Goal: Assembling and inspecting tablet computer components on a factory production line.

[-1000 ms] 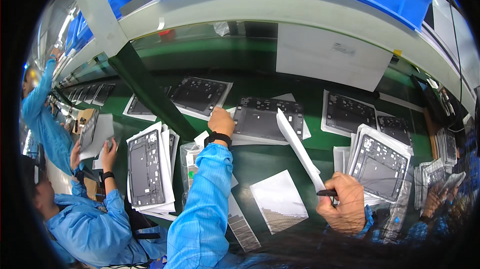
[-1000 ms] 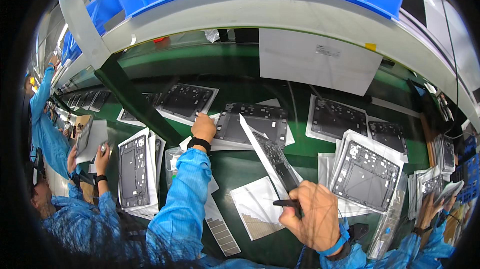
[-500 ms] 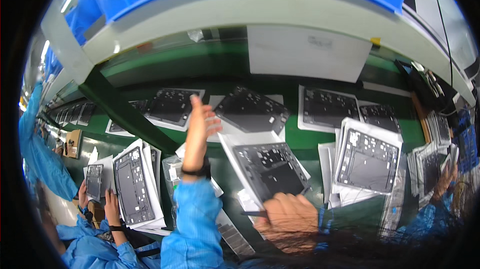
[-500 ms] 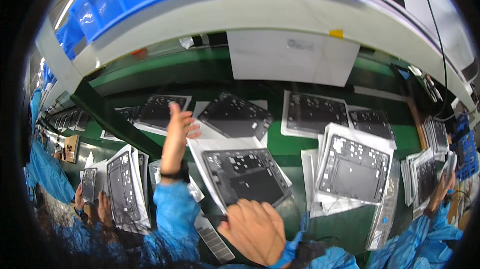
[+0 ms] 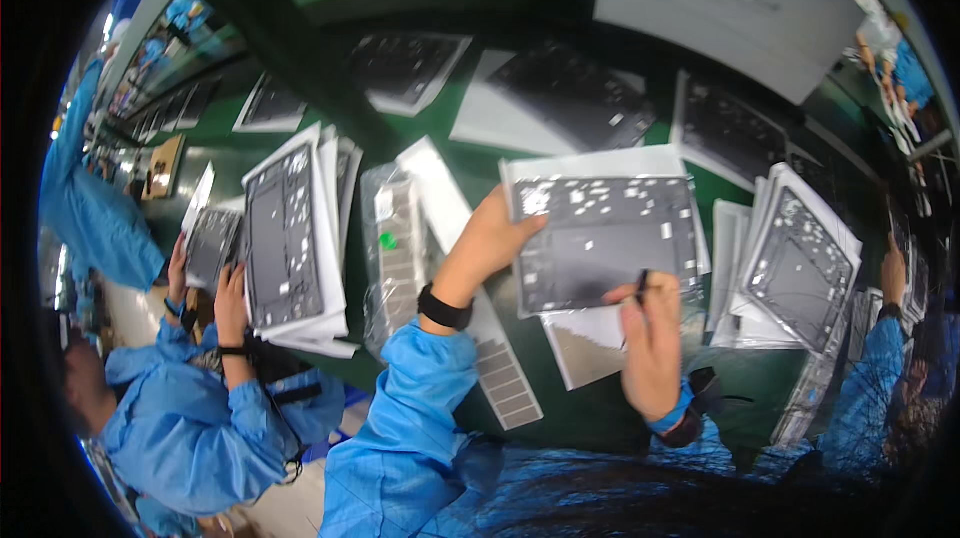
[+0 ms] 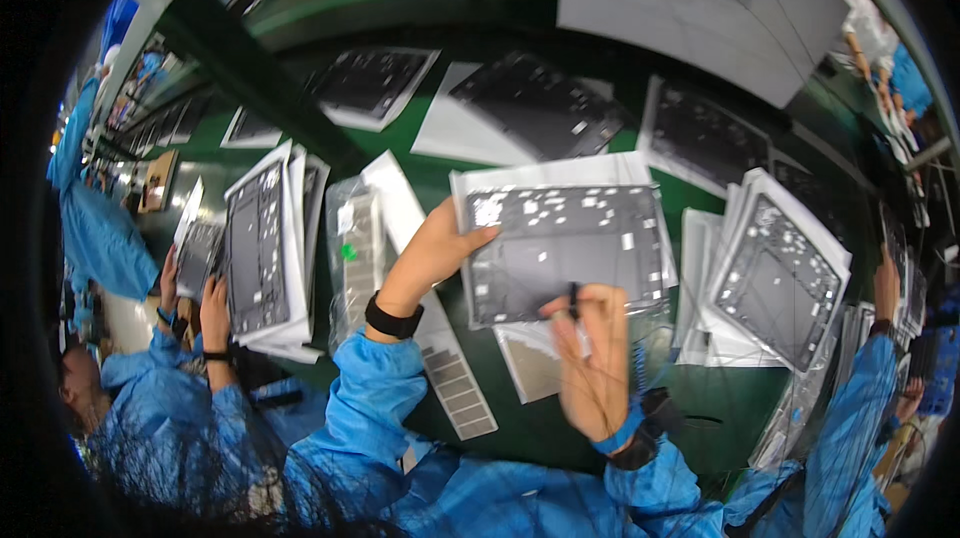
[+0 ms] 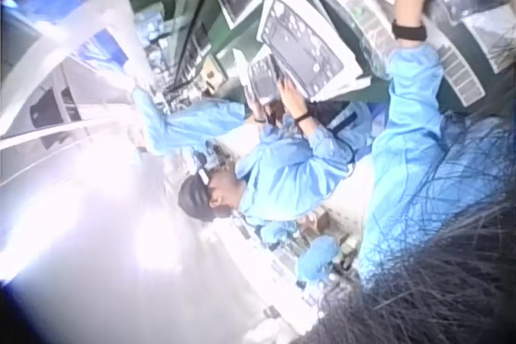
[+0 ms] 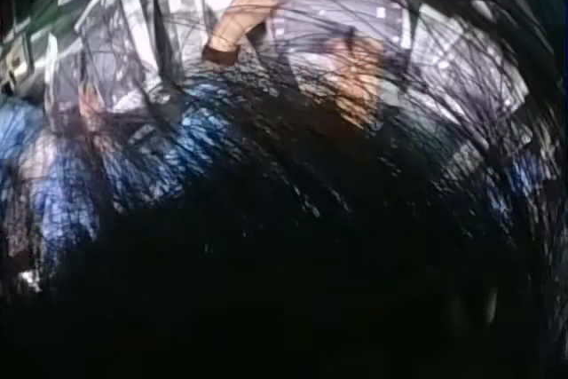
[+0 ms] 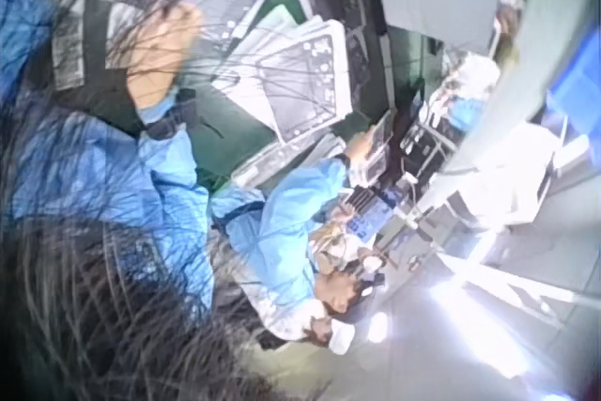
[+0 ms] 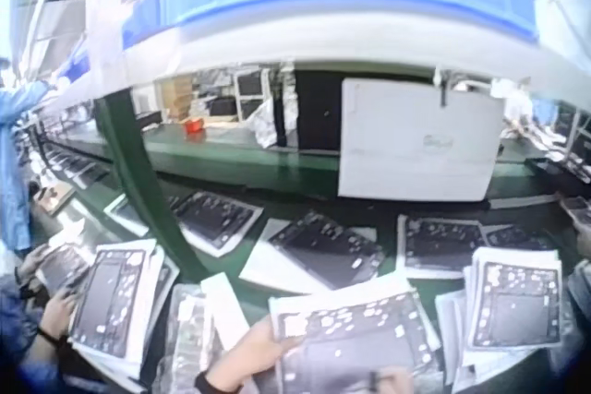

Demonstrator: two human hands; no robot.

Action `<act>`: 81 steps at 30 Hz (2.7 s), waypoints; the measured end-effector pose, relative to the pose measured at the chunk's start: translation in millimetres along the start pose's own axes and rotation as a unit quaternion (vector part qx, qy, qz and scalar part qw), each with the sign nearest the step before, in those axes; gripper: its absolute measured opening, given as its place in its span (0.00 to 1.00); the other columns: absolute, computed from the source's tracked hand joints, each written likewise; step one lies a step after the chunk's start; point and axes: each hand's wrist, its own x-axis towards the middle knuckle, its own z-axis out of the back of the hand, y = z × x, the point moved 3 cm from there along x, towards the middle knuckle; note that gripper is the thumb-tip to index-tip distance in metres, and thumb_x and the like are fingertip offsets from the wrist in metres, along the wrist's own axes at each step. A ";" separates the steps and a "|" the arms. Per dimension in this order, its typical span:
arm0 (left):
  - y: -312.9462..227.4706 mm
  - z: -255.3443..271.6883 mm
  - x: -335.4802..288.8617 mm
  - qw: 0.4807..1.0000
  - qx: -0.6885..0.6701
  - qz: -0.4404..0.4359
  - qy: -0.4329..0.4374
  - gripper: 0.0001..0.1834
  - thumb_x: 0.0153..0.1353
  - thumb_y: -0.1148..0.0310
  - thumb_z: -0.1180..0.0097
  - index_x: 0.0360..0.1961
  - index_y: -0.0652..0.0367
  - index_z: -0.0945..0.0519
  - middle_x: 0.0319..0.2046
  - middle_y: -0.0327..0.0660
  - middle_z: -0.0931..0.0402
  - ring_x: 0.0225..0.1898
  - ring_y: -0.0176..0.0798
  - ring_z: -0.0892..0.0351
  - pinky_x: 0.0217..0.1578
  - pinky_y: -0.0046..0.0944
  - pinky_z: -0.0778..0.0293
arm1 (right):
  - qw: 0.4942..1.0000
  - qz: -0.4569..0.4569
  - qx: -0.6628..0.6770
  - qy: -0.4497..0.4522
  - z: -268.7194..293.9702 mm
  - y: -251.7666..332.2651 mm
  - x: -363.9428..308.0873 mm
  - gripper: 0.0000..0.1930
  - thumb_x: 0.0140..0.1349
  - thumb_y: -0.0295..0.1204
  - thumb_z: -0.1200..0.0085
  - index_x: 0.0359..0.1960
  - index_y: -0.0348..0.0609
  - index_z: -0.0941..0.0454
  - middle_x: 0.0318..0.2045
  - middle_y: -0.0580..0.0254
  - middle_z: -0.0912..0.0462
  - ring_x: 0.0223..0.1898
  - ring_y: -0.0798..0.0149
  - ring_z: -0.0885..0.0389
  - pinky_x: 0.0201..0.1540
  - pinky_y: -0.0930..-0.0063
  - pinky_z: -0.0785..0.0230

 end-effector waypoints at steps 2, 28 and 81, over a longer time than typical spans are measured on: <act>-26.8 -14.7 -24.8 0.986 0.099 -0.031 -0.130 0.34 0.62 0.75 0.29 0.68 0.67 0.29 0.57 0.52 0.22 0.57 0.51 0.21 0.59 0.48 0.24 | 0.995 -0.097 0.019 0.027 14.7 -12.9 -10.6 0.09 0.77 0.29 0.46 0.47 0.35 0.18 0.43 0.57 0.22 0.42 0.60 0.21 0.49 0.69 0.28; -23.3 -82.9 -131.2 0.928 0.363 -0.030 0.076 0.55 0.54 0.49 0.27 0.75 0.69 0.37 0.82 0.45 0.51 0.82 0.57 0.54 0.77 0.74 0.58 | 0.947 -0.282 0.154 -0.018 -18.0 -65.3 -42.0 0.09 0.73 0.28 0.36 0.47 0.34 0.19 0.36 0.57 0.12 0.35 0.68 0.11 0.40 0.75 0.19; -39.9 -95.5 -28.3 0.879 0.476 -0.032 -0.020 0.52 0.59 0.48 0.31 0.76 0.68 0.38 0.75 0.54 0.39 0.71 0.60 0.35 0.70 0.58 0.34 | 0.971 -0.149 0.141 -0.121 -64.1 -87.7 116.3 0.11 0.71 0.31 0.34 0.43 0.32 0.18 0.29 0.58 0.11 0.32 0.73 0.12 0.35 0.79 0.23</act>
